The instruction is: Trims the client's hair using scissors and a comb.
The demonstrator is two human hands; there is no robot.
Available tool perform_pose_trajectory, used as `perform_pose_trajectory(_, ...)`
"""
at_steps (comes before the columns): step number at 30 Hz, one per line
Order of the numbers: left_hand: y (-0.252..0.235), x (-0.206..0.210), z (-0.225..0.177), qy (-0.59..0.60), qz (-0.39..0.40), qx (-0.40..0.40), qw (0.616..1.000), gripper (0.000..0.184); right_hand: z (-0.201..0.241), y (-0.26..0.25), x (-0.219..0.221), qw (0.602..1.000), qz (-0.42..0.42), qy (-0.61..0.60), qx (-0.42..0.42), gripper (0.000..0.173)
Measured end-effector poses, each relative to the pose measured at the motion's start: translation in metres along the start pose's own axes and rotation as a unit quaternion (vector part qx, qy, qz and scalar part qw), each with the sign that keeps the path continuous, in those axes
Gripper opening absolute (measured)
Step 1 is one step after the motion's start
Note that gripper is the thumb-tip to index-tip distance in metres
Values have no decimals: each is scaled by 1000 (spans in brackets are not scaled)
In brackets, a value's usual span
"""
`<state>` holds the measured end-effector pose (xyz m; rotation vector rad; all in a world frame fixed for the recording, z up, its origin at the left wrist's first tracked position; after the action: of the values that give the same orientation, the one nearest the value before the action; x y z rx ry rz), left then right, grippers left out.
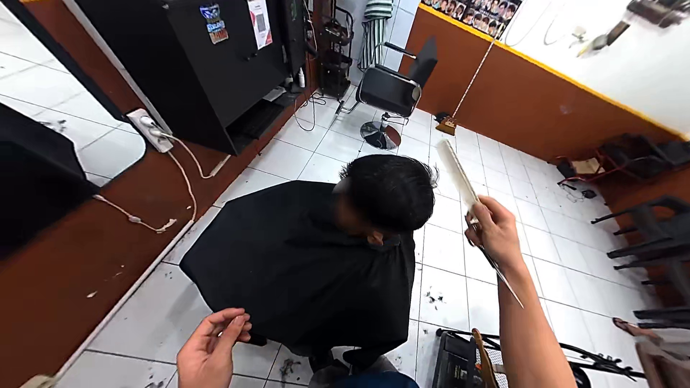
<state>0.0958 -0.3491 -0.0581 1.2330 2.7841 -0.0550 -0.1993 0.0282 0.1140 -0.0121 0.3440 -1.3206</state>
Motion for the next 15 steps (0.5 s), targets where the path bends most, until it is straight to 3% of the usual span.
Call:
perform_pose_trajectory(6, 14, 36, -22, 16, 10, 57, 998, 15, -38, -2, 12, 991, 120, -48, 29, 26)
perform_pose_trajectory(11, 27, 67, -39, 21, 33, 82, 996, 11, -62, 8, 11, 977, 180, 32, -106, 26)
perform_pose_trajectory(15, 35, 92, -54, 33, 38, 105, 993, 12, -76, 7, 4, 935, 227, 138, -234, 29)
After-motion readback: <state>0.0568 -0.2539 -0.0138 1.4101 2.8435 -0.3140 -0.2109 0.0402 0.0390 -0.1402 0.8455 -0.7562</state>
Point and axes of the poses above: each hand's wrist, its own y-axis away from the middle knuckle, its own x-axis out of the palm, z = x × y, the point moved 3 cm from there along -y, towards the middle knuckle, and after that the axes turned 9 degrees about -y, right-handed, at the moved point
